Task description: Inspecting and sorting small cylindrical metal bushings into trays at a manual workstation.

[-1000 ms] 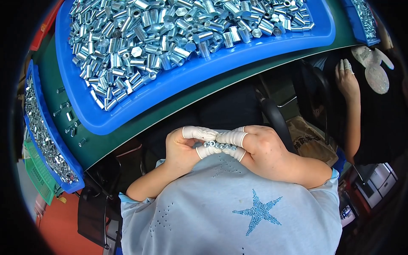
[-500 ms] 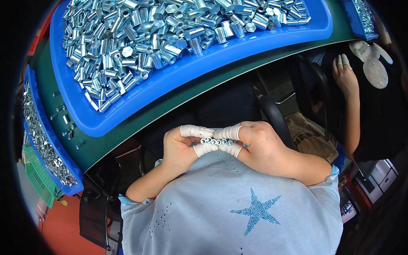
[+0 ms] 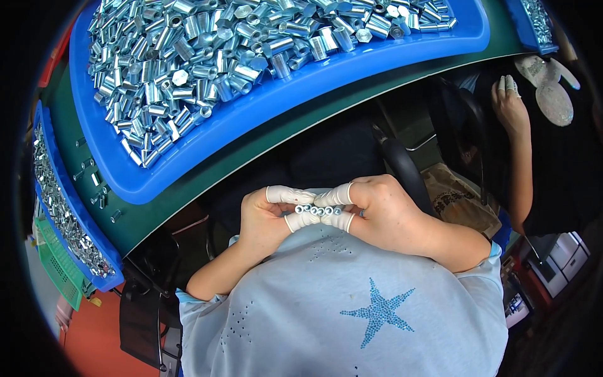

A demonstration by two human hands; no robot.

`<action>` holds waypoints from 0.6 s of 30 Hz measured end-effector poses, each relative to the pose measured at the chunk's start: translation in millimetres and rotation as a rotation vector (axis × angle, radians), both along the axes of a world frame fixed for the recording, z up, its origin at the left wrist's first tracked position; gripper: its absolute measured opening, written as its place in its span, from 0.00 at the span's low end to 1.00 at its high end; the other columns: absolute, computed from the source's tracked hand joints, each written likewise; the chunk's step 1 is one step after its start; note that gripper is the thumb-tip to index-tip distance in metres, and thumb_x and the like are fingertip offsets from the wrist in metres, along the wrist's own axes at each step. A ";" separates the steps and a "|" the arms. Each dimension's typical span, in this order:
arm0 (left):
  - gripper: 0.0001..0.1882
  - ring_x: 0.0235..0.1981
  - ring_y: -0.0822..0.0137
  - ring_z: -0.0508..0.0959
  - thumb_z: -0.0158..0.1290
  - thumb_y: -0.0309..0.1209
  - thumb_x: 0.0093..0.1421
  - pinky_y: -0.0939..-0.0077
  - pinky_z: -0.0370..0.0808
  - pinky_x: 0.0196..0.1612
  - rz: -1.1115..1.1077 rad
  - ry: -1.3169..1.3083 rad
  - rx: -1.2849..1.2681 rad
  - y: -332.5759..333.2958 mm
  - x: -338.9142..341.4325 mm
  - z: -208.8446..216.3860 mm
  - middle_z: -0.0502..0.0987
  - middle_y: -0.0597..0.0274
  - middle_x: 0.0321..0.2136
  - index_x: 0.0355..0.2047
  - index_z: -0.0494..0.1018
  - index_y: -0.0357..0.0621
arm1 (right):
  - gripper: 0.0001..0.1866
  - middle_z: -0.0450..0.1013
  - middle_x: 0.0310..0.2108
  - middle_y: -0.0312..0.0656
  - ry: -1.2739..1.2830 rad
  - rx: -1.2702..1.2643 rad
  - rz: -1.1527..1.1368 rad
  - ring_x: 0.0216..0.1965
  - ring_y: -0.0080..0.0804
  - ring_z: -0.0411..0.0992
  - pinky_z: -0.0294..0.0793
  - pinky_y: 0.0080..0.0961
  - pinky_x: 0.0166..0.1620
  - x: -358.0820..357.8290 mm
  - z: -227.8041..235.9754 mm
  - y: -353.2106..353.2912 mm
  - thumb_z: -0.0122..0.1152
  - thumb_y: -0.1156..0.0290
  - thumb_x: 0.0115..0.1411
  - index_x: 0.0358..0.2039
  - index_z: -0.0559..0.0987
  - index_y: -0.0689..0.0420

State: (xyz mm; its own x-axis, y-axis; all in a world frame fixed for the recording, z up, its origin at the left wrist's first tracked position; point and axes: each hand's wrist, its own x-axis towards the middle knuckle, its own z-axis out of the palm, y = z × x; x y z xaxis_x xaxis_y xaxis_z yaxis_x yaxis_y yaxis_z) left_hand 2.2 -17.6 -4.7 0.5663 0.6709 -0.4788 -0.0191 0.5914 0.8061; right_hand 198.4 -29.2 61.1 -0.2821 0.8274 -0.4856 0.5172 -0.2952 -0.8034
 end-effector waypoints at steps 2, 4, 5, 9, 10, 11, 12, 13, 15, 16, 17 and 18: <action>0.13 0.33 0.69 0.77 0.61 0.18 0.43 0.77 0.75 0.37 -0.010 0.013 0.013 0.6 -0.1 0.6 0.77 0.56 0.32 0.31 0.74 0.35 | 0.12 0.76 0.27 0.42 0.041 -0.085 -0.049 0.25 0.30 0.74 0.73 0.21 0.28 -0.2 0.0 0.9 0.66 0.74 0.46 0.33 0.79 0.60; 0.13 0.33 0.69 0.77 0.61 0.18 0.43 0.77 0.75 0.37 -0.014 0.018 0.019 1.4 -0.2 0.9 0.77 0.56 0.32 0.31 0.74 0.34 | 0.12 0.76 0.27 0.42 0.051 -0.102 -0.066 0.26 0.29 0.75 0.73 0.20 0.28 -0.7 -0.3 1.5 0.66 0.73 0.46 0.33 0.79 0.60; 0.13 0.33 0.69 0.77 0.61 0.18 0.43 0.77 0.76 0.37 -0.016 0.019 0.010 1.9 -0.3 0.9 0.77 0.56 0.32 0.31 0.74 0.34 | 0.12 0.76 0.27 0.42 0.060 -0.119 -0.082 0.26 0.28 0.75 0.73 0.19 0.28 -1.0 -0.4 1.7 0.67 0.73 0.46 0.32 0.79 0.60; 0.13 0.33 0.70 0.77 0.62 0.18 0.43 0.77 0.76 0.37 -0.019 0.026 -0.004 3.0 -0.7 1.4 0.77 0.55 0.33 0.31 0.74 0.34 | 0.12 0.76 0.28 0.41 0.083 -0.161 -0.101 0.28 0.26 0.75 0.74 0.18 0.29 -1.4 -1.4 3.6 0.67 0.73 0.46 0.33 0.79 0.60; 0.13 0.33 0.70 0.77 0.62 0.18 0.43 0.77 0.76 0.37 -0.019 0.031 0.001 3.1 -0.9 1.7 0.77 0.55 0.33 0.31 0.74 0.34 | 0.12 0.76 0.28 0.41 0.091 -0.174 -0.101 0.28 0.26 0.75 0.74 0.18 0.29 -1.4 -1.7 4.0 0.67 0.73 0.46 0.33 0.79 0.60; 0.13 0.33 0.70 0.77 0.62 0.18 0.43 0.77 0.76 0.37 -0.020 0.036 0.007 3.1 -1.0 1.8 0.77 0.55 0.33 0.31 0.74 0.34 | 0.12 0.76 0.28 0.41 0.091 -0.175 -0.102 0.28 0.26 0.75 0.74 0.18 0.29 -1.4 -2.2 4.2 0.67 0.73 0.46 0.33 0.79 0.60; 0.13 0.33 0.70 0.77 0.62 0.18 0.43 0.77 0.76 0.37 -0.020 0.036 0.005 3.1 -0.9 1.6 0.77 0.55 0.33 0.31 0.74 0.34 | 0.12 0.76 0.27 0.42 0.099 -0.173 -0.104 0.27 0.26 0.75 0.73 0.18 0.29 -1.3 -3.0 4.2 0.66 0.74 0.46 0.33 0.79 0.61; 0.13 0.33 0.70 0.77 0.62 0.18 0.43 0.77 0.76 0.37 -0.025 0.041 -0.002 3.3 -1.0 1.3 0.77 0.55 0.33 0.31 0.74 0.34 | 0.12 0.76 0.27 0.42 0.107 -0.171 -0.105 0.26 0.26 0.75 0.73 0.18 0.29 -1.4 -3.8 4.3 0.65 0.75 0.46 0.33 0.79 0.61; 0.13 0.33 0.70 0.77 0.62 0.18 0.43 0.77 0.76 0.37 -0.036 0.052 -0.017 3.7 -1.1 0.8 0.77 0.55 0.33 0.31 0.74 0.34 | 0.12 0.75 0.26 0.43 0.115 -0.170 -0.107 0.25 0.26 0.75 0.73 0.18 0.28 -1.7 -4.8 4.5 0.65 0.75 0.46 0.33 0.79 0.61; 0.13 0.33 0.70 0.77 0.62 0.18 0.43 0.77 0.76 0.37 -0.036 0.052 -0.018 3.8 -1.1 0.5 0.77 0.55 0.33 0.31 0.74 0.34 | 0.12 0.76 0.26 0.43 0.123 -0.184 -0.115 0.25 0.26 0.75 0.73 0.18 0.28 -1.8 -5.0 4.6 0.65 0.76 0.46 0.33 0.78 0.61; 0.13 0.33 0.70 0.77 0.62 0.18 0.43 0.77 0.76 0.37 -0.040 0.053 -0.028 3.9 -1.2 0.1 0.77 0.55 0.33 0.31 0.74 0.34 | 0.12 0.76 0.26 0.43 0.131 -0.198 -0.123 0.25 0.26 0.75 0.74 0.18 0.29 -2.0 -5.2 4.7 0.65 0.76 0.46 0.34 0.78 0.61; 0.13 0.33 0.70 0.77 0.62 0.18 0.43 0.77 0.76 0.37 -0.043 0.054 -0.038 3.6 -1.4 -0.6 0.77 0.55 0.33 0.31 0.74 0.34 | 0.12 0.76 0.27 0.43 0.140 -0.212 -0.131 0.26 0.26 0.75 0.74 0.18 0.29 -2.1 -5.6 4.7 0.64 0.76 0.46 0.34 0.78 0.61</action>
State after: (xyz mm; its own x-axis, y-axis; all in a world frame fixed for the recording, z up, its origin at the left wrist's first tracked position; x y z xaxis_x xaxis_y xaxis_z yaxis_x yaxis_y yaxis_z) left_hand 0.8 -14.0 -5.2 0.5666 0.6272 -0.5345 0.0502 0.6211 0.7821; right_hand 196.4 -24.4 55.5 -0.2561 0.7451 -0.6159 0.3518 -0.5216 -0.7773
